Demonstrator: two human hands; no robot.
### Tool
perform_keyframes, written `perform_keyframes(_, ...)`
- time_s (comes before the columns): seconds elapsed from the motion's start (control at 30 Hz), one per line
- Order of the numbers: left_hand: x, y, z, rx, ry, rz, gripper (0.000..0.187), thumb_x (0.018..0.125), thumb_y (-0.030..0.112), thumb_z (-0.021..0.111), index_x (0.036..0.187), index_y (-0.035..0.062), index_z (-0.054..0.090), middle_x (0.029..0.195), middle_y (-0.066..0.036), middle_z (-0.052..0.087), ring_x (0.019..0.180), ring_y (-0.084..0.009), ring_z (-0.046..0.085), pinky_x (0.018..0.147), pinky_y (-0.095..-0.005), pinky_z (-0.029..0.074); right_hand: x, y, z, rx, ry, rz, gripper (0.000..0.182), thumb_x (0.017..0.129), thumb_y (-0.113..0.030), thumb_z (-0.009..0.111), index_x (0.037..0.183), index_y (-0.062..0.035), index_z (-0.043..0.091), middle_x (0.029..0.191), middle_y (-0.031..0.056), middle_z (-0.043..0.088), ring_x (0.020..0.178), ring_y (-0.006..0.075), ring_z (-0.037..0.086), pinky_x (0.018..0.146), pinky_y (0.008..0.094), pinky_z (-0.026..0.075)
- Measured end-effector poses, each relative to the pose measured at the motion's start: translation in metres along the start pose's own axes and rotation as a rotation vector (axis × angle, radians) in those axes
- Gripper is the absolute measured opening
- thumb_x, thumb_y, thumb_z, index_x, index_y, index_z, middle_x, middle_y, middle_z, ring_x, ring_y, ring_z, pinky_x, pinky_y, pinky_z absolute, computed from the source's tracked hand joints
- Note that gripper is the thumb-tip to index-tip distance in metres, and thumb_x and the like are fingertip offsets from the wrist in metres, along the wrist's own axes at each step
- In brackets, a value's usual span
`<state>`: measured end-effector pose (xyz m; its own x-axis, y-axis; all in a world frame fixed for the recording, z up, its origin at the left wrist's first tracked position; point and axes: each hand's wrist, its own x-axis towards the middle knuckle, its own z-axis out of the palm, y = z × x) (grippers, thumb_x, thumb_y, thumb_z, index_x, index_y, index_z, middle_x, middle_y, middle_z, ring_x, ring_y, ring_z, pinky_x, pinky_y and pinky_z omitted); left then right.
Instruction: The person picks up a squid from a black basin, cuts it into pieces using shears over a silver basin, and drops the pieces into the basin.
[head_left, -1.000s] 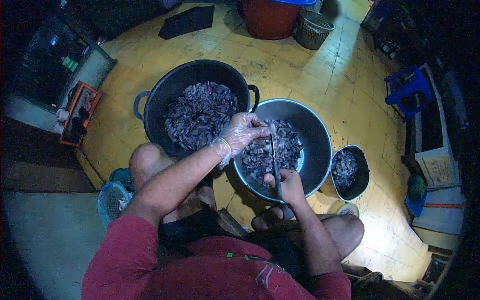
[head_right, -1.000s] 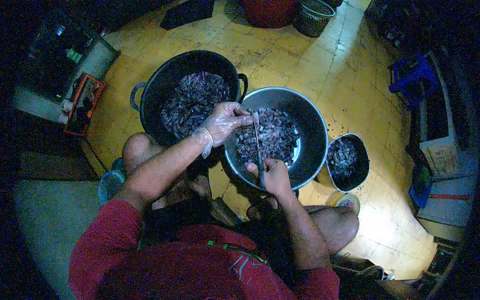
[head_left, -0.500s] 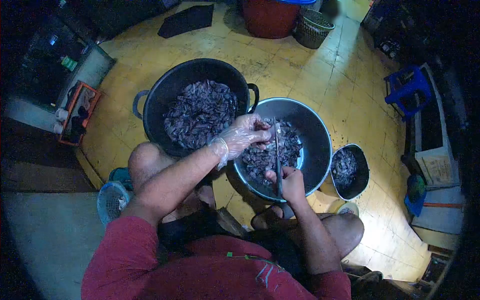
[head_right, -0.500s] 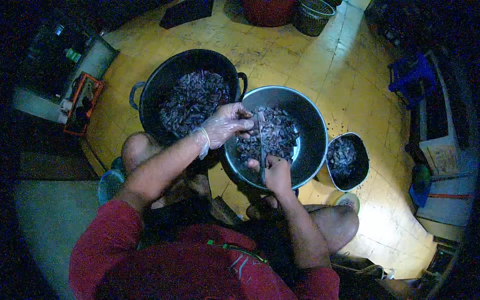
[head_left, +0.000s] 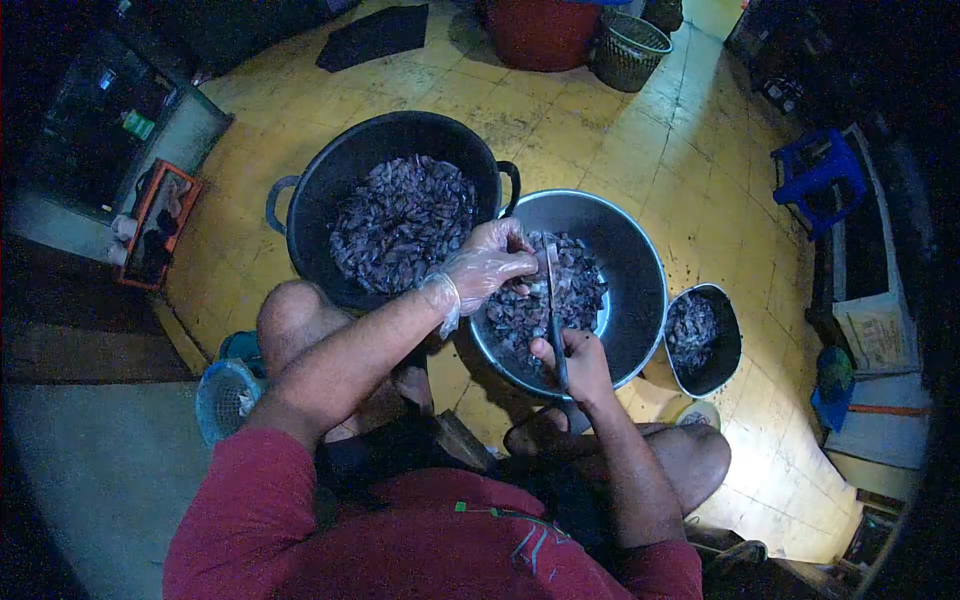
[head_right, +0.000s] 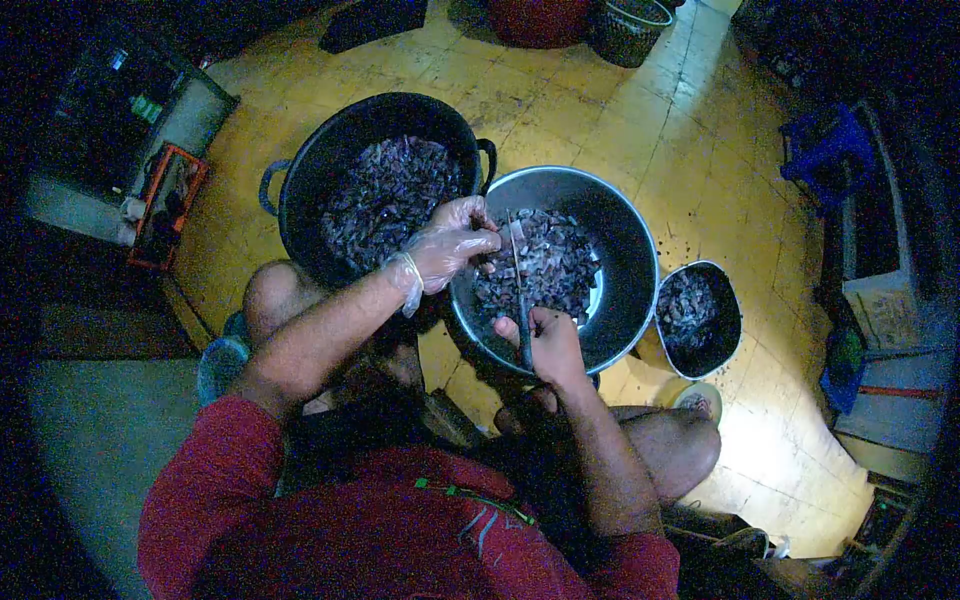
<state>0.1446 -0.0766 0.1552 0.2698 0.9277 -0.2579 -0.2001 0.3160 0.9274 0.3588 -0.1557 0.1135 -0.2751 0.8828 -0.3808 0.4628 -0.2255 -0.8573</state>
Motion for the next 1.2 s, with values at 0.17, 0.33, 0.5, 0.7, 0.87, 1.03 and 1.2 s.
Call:
perform_keyframes(0.17, 0.001, 0.004, -0.004, 0.228, -0.106, 0.051, 0.013, 0.079, 0.001, 0.068, 0.08, 0.0033, 0.055, 0.075, -0.004, 0.057, 0.065, -0.0114, 0.058, 0.055, -0.0267, 0.054, -0.005, -0.011, 0.001, 0.072, -0.034, -0.01, 0.047, 0.079, -0.049, 0.075, 0.077, -0.0024, 0.064, 0.063, -0.002, 0.056, 0.058, 0.0065, 0.05, 0.052, 0.0259, 0.04)
perform_keyframes(0.33, 0.003, 0.005, -0.007, 0.201, -0.125, 0.042, 0.015, 0.079, 0.002, 0.07, 0.078, 0.0037, 0.055, 0.075, -0.004, 0.058, 0.063, -0.0109, 0.058, 0.053, -0.0265, 0.052, 0.001, 0.003, 0.0, -0.042, -0.021, 0.021, 0.053, 0.077, -0.054, 0.074, 0.072, -0.003, 0.06, 0.06, -0.0014, 0.055, 0.052, 0.0079, 0.049, 0.047, 0.0261, 0.038)
perform_keyframes(0.5, 0.006, 0.004, -0.009, 0.045, -0.071, 0.062, 0.017, 0.08, 0.005, 0.071, 0.081, 0.0053, 0.054, 0.078, -0.004, 0.06, 0.067, -0.0106, 0.059, 0.055, -0.026, 0.052, 0.007, 0.015, 0.0, 0.042, 0.009, -0.03, 0.057, 0.075, -0.059, 0.073, 0.074, -0.0031, 0.06, 0.059, -0.0005, 0.055, 0.051, 0.0087, 0.05, 0.046, 0.0261, 0.038)
perform_keyframes(0.7, 0.005, 0.004, -0.011, -0.031, -0.004, 0.057, 0.016, 0.08, 0.004, 0.07, 0.084, 0.0049, 0.055, 0.08, -0.004, 0.061, 0.07, -0.0114, 0.06, 0.056, -0.026, 0.052, -0.002, 0.002, 0.005, 0.089, -0.065, -0.117, 0.058, 0.079, -0.062, 0.067, 0.074, -0.0047, 0.058, 0.062, -0.0019, 0.054, 0.058, 0.0087, 0.05, 0.053, 0.025, 0.038)
perform_keyframes(0.87, 0.004, 0.0, -0.008, 0.126, -0.003, 0.074, 0.014, 0.08, 0.005, 0.07, 0.082, 0.003, 0.057, 0.077, -0.005, 0.062, 0.067, -0.012, 0.062, 0.057, -0.0264, 0.052, -0.008, -0.012, 0.008, 0.124, -0.021, -0.001, 0.054, 0.076, -0.055, 0.074, 0.072, -0.0028, 0.06, 0.059, -0.0015, 0.054, 0.056, 0.0088, 0.047, 0.05, 0.0289, 0.039)
perform_keyframes(1.03, 0.003, 0.005, -0.006, 0.268, 0.081, 0.074, 0.013, 0.08, 0.006, 0.071, 0.083, -0.0015, 0.061, 0.073, -0.008, 0.064, 0.064, -0.013, 0.063, 0.057, -0.0272, 0.053, -0.01, -0.017, 0.005, -0.188, 0.076, -0.013, 0.051, 0.074, -0.048, 0.077, 0.07, -0.0002, 0.061, 0.059, 0.0027, 0.058, 0.055, 0.0108, 0.052, 0.052, 0.0321, 0.043)
perform_keyframes(1.2, 0.008, -0.012, -0.003, 0.631, 0.037, 0.271, 0.027, 0.076, 0.025, 0.078, 0.073, 0.002, 0.065, 0.069, -0.008, 0.065, 0.059, -0.0128, 0.06, 0.057, -0.0305, 0.048, -0.006, -0.009, 0.01, -0.2, 0.126, -0.072, 0.056, 0.074, -0.053, 0.076, 0.079, 0.0027, 0.066, 0.063, 0.0174, 0.061, 0.058, 0.0237, 0.058, 0.059, 0.0392, 0.046)
